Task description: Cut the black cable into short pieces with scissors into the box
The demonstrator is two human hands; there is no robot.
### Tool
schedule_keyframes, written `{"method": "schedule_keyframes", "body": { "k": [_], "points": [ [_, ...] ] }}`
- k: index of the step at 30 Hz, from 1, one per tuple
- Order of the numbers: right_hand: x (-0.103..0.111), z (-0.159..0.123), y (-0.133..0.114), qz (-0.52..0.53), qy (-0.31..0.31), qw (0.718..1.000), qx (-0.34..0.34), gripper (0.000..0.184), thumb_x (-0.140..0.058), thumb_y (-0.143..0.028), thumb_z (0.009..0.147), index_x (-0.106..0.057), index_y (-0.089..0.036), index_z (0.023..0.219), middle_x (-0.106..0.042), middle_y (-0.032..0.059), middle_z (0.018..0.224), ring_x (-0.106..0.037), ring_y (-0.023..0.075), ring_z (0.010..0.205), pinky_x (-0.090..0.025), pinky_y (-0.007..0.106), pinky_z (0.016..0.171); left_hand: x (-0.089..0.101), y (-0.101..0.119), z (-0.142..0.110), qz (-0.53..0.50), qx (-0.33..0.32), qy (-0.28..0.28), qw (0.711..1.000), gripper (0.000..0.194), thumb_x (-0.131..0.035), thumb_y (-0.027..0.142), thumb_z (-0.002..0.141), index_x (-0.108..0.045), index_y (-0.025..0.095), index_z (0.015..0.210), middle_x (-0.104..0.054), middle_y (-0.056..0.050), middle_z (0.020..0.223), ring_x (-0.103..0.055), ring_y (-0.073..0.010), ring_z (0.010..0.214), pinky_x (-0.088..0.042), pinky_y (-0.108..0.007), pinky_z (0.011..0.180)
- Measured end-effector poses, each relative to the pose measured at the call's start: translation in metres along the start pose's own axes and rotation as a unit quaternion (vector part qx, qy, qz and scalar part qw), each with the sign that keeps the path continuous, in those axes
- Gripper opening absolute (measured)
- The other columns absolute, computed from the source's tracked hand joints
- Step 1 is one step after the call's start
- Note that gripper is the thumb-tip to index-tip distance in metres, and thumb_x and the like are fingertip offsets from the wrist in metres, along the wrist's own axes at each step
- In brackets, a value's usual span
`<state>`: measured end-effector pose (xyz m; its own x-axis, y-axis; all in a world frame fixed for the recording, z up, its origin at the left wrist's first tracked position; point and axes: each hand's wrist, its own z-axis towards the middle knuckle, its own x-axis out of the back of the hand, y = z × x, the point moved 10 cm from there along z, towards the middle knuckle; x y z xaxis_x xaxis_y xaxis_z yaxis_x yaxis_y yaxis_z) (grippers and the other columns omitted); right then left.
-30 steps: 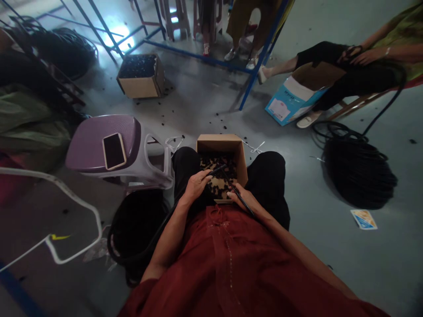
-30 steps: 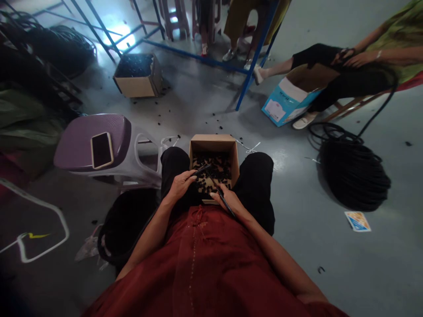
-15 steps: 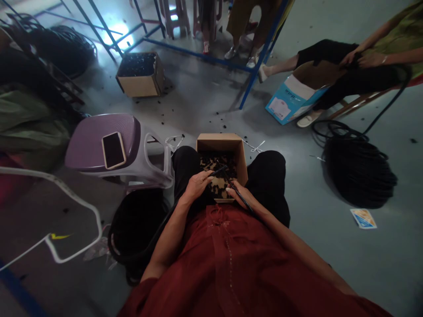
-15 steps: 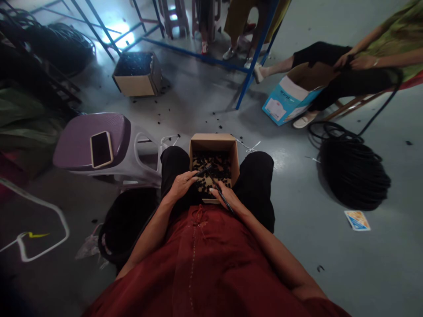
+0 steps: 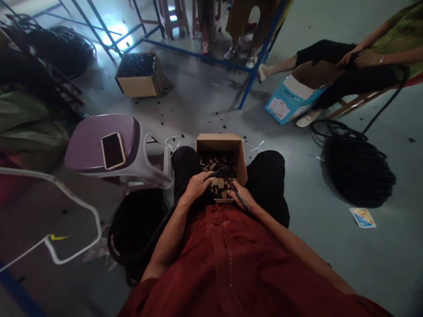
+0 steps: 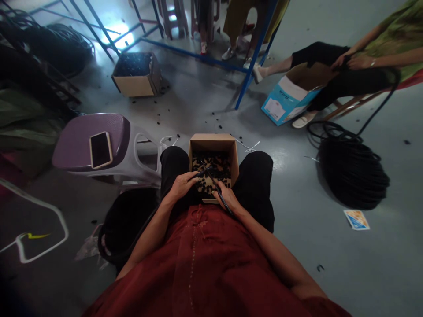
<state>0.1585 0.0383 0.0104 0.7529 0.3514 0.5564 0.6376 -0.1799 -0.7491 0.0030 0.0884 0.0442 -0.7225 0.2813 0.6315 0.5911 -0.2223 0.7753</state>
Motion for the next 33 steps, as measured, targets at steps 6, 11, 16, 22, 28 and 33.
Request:
{"method": "schedule_keyframes", "body": {
  "k": [6,11,16,22,28,33],
  "points": [
    [0.000,0.000,0.001,-0.016,0.004,1.000,0.006,0.021,-0.045,-0.033,0.077,-0.049,-0.023,0.095,-0.061,0.0015,0.082,-0.057,0.0170,0.072,-0.040,0.026,0.068,-0.003,0.002,0.002,-0.020,0.015,-0.036,0.999,0.035,-0.037,0.037,0.088,-0.062,0.020,0.104,-0.067,-0.002,0.091,-0.061,-0.0137,0.084,-0.044,-0.023,0.078],
    [0.000,0.001,0.005,-0.034,0.011,0.999,0.015,0.021,-0.045,-0.033,0.078,-0.049,-0.022,0.095,-0.062,0.0028,0.083,-0.058,0.0178,0.074,-0.040,0.027,0.069,-0.011,0.000,0.004,-0.051,0.039,-0.109,0.992,0.042,-0.030,0.040,0.089,-0.065,0.017,0.083,-0.060,0.001,0.063,-0.052,-0.0095,0.055,-0.040,-0.019,0.058],
    [-0.001,0.005,0.007,-0.023,0.005,0.999,0.026,0.031,-0.047,-0.035,0.079,-0.047,-0.021,0.107,-0.062,0.0055,0.092,-0.059,0.0188,0.081,-0.041,0.027,0.072,-0.014,-0.005,0.006,-0.066,0.056,-0.112,0.990,0.040,-0.035,0.041,0.087,-0.065,0.015,0.083,-0.058,0.002,0.061,-0.049,-0.0085,0.053,-0.036,-0.018,0.053],
    [-0.007,0.008,0.011,-0.041,-0.035,0.998,0.024,0.036,-0.049,-0.037,0.080,-0.046,-0.018,0.111,-0.060,0.0090,0.103,-0.057,0.0196,0.090,-0.041,0.029,0.077,-0.008,0.004,-0.003,0.175,0.033,-0.053,0.983,0.032,-0.038,0.038,0.088,-0.059,0.021,0.107,-0.064,-0.004,0.092,-0.058,-0.0142,0.085,-0.039,-0.021,0.070],
    [-0.007,0.007,0.006,-0.068,-0.048,0.996,0.017,0.035,-0.049,-0.036,0.081,-0.048,-0.018,0.111,-0.060,0.0103,0.102,-0.057,0.0199,0.090,-0.040,0.027,0.075,-0.005,0.007,-0.011,0.288,0.029,-0.032,0.957,0.036,-0.032,0.042,0.089,-0.054,0.024,0.111,-0.063,-0.005,0.088,-0.058,-0.0146,0.082,-0.039,-0.022,0.066],
    [-0.005,0.005,0.004,-0.104,-0.046,0.993,0.022,0.031,-0.047,-0.031,0.081,-0.048,-0.018,0.109,-0.062,0.0090,0.095,-0.058,0.0187,0.084,-0.038,0.024,0.070,-0.006,0.001,-0.011,0.271,0.028,-0.035,0.962,0.035,-0.032,0.041,0.090,-0.054,0.024,0.111,-0.063,-0.004,0.089,-0.058,-0.0134,0.083,-0.039,-0.021,0.068]
  ]
}}
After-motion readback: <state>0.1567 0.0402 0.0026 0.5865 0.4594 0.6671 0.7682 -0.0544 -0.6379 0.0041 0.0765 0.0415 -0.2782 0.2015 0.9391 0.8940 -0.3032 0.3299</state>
